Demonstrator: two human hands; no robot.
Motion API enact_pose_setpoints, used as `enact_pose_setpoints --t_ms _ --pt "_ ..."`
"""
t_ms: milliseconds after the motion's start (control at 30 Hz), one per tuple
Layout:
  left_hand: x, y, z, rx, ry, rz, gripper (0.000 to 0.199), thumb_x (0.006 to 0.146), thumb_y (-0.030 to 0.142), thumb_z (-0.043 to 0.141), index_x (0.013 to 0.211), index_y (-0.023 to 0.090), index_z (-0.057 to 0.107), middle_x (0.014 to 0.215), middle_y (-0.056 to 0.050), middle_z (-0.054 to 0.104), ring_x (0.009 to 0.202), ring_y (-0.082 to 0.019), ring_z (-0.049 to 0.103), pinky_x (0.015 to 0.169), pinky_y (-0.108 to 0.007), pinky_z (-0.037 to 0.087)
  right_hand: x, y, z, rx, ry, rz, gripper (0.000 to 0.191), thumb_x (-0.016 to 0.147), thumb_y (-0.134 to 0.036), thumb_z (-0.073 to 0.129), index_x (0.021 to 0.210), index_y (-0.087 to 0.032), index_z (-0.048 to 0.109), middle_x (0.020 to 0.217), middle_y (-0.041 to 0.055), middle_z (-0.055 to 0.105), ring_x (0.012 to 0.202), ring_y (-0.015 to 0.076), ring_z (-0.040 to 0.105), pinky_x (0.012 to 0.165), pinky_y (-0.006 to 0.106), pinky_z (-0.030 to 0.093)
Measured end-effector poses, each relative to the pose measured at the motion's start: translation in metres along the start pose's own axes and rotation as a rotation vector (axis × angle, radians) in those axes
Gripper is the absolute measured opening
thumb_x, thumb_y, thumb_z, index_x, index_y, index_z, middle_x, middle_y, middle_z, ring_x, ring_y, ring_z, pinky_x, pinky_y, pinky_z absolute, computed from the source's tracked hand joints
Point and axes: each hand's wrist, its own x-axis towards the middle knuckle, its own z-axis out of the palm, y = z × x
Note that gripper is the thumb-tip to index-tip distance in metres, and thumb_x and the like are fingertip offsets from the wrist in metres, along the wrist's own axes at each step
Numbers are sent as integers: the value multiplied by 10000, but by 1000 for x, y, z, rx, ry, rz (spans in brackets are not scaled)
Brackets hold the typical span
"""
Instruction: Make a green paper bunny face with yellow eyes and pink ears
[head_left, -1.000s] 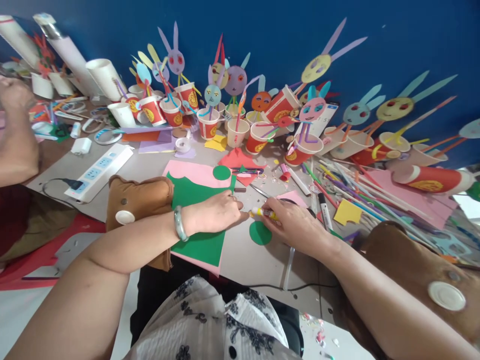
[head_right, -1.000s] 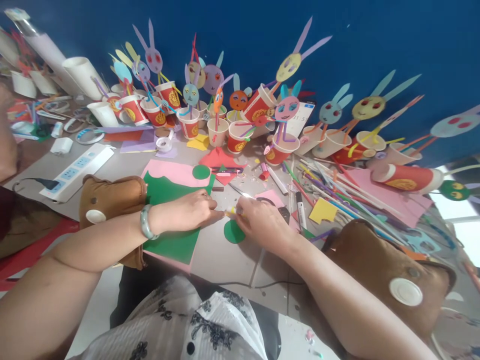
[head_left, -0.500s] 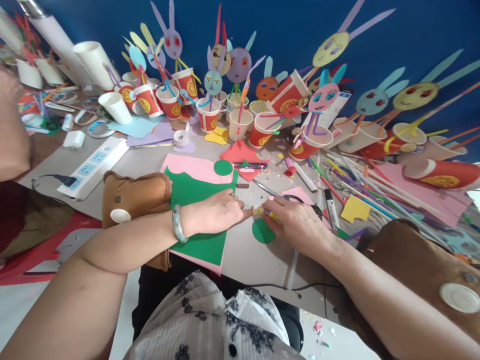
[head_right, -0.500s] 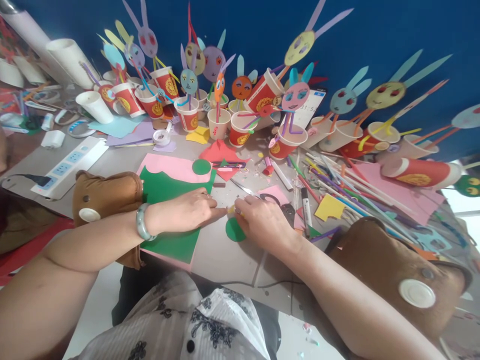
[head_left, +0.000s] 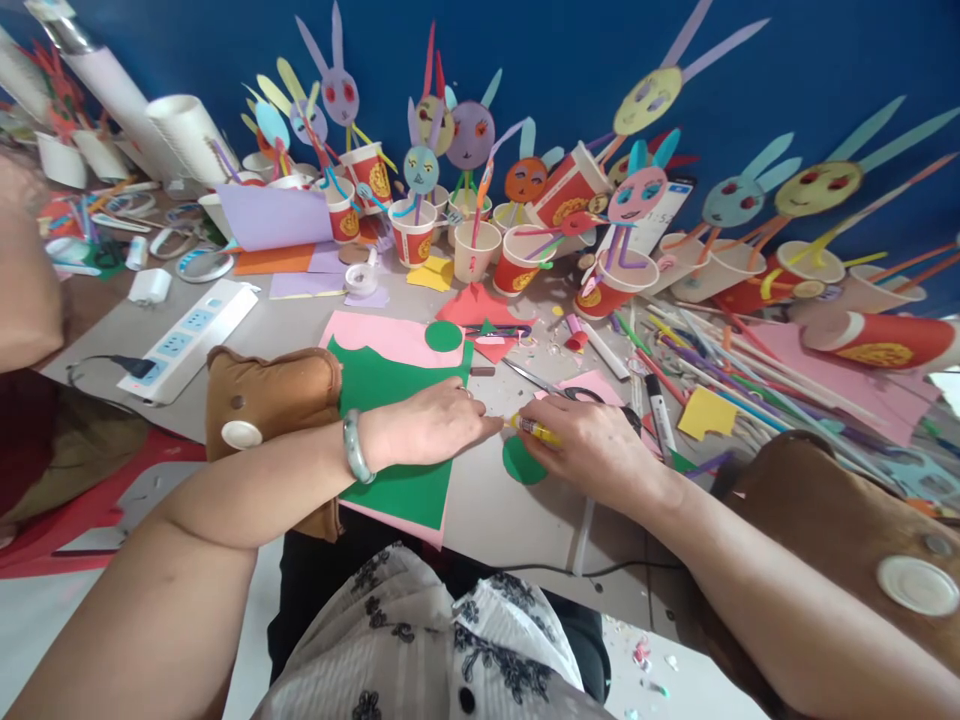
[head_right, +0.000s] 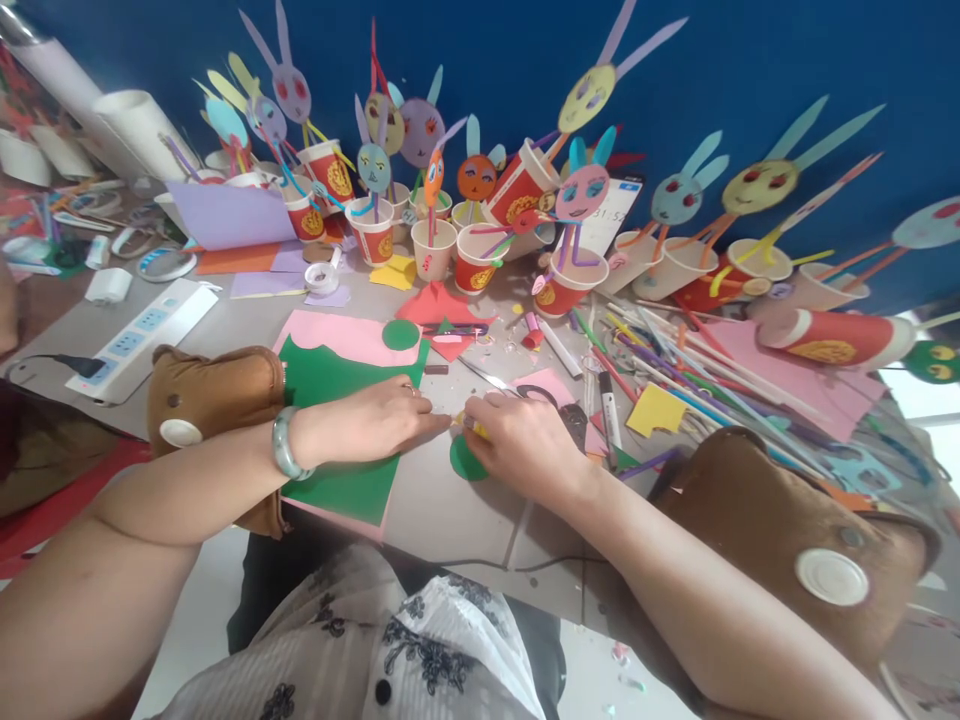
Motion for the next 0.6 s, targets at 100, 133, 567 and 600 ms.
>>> enact_pose_setpoints --t_ms 100,133,567,600 --pt "0 1 0 -1 -2 -7 282 1024 132 406 1185 159 636 834 -39 686 740 -181 605 710 -349 377 2 -1 0 -43 -46 16 197 933 -288 497 868 -190 655 799 64 700 695 187 628 566 286 265" --pt "1 1 0 1 -1 -3 280 1022 129 407 1182 158 635 831 -40 687 738 -179 606 709 -347 378 2 -1 1 -53 -45 25 200 933 -295 497 869 -193 656 795 63 701 688 185 624 563 287 255" --pt "1 -1 0 11 5 5 232 981 93 432 1053 149 646 790 -46 677 744 -189 615 707 -342 388 6 0 10 -57 36 101 262 974 -315 445 978 -182 671 884 93 761 720 222 679 573 297 291" --pt "1 -1 0 15 0 2 224 978 92 439 1038 151 646 789 -46 675 739 -189 613 708 -342 385 7 2 9 -37 54 120 269 974 -326 445 991 -176 667 868 96 760 714 228 683 577 299 307"
